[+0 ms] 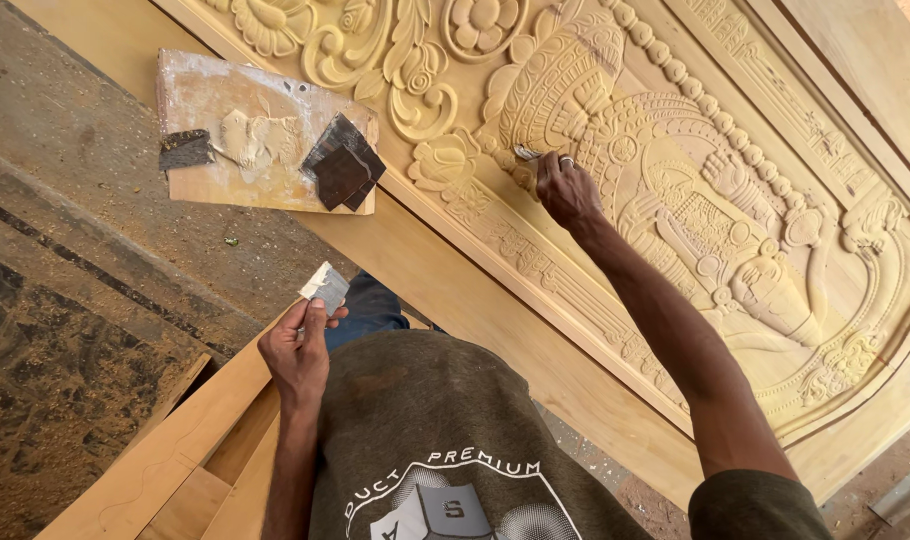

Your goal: The person applies white putty into the intricate carvings of a wooden door using a small handheld applicator.

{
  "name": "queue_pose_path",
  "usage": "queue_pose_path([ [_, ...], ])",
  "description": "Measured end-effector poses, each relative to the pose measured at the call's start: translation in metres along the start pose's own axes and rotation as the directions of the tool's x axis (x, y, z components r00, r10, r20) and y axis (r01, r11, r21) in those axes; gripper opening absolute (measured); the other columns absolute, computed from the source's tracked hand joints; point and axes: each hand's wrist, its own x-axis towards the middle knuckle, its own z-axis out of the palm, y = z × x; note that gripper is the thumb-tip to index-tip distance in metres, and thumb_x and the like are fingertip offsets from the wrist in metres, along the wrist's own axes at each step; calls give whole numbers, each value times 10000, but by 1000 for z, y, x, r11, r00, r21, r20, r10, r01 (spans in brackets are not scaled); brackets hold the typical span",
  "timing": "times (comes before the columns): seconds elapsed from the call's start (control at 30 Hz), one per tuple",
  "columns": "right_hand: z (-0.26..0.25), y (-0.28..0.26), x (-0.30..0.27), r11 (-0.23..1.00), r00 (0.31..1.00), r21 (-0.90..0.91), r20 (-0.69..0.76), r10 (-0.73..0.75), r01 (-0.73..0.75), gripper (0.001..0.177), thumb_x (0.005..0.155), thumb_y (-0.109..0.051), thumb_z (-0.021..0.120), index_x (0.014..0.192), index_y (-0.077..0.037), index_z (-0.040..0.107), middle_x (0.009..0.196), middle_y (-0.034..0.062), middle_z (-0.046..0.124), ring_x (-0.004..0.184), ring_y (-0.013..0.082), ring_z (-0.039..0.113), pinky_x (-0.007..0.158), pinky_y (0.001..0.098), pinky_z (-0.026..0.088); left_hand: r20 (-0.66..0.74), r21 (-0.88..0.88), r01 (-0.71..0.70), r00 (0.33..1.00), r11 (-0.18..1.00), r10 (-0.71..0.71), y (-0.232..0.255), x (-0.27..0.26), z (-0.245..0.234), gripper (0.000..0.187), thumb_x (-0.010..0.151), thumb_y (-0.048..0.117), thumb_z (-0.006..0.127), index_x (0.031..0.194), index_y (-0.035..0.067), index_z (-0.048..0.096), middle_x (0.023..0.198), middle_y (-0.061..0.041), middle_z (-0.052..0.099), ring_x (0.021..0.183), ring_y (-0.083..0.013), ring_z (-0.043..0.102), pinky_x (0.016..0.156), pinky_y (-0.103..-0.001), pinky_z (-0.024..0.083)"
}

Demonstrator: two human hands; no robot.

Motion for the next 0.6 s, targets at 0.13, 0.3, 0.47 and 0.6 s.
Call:
queue_pose_path([
  [0.13, -3, -1, 5, 861, 943, 439, -81, 323, -257, 272, 963, 17, 557, 1157, 25, 747, 1140, 211, 657, 755, 274, 663, 550, 341, 591, -85, -45, 1, 996, 999, -5, -4, -4, -9, 285, 1045, 128, 583, 1128, -109, 718, 918, -158, 750, 804, -170, 745, 711, -267, 587],
  [0.3, -4, -19, -11, 599, 770, 784, -280, 574, -162, 367, 896, 15, 626, 1224, -63, 769, 1073, 188, 685, 870, 326, 687, 774, 444, 584, -108, -71, 58, 992, 996, -65, -10, -5, -17, 285, 1047, 129, 580, 1126, -105, 722, 912, -154, 755, 793, -173, 746, 707, -270, 585],
  [0.47, -6, -21, -21, 738, 828, 671, -373, 419, -71, 397, 893, 53, 610, 1235, -83, 759, 1117, 216, 632, 933, 335, 679, 764, 409, 603, -21, -44, 24, 999, 999, -25, -10, 0, -8, 285, 1050, 129, 580, 1140, -103, 719, 918, -149, 756, 804, -162, 732, 722, -273, 578],
  [0.6, -6, -16, -30, 921, 942, 383, -277, 189, -72, 271, 1023, 8, 620, 1279, 40, 703, 1101, 215, 627, 898, 333, 659, 677, 374, 609, -2, -28, 36, 999, 999, -36, -7, -1, -10, 290, 1068, 126, 576, 1155, -106, 726, 921, -154, 767, 791, -157, 697, 728, -268, 562],
])
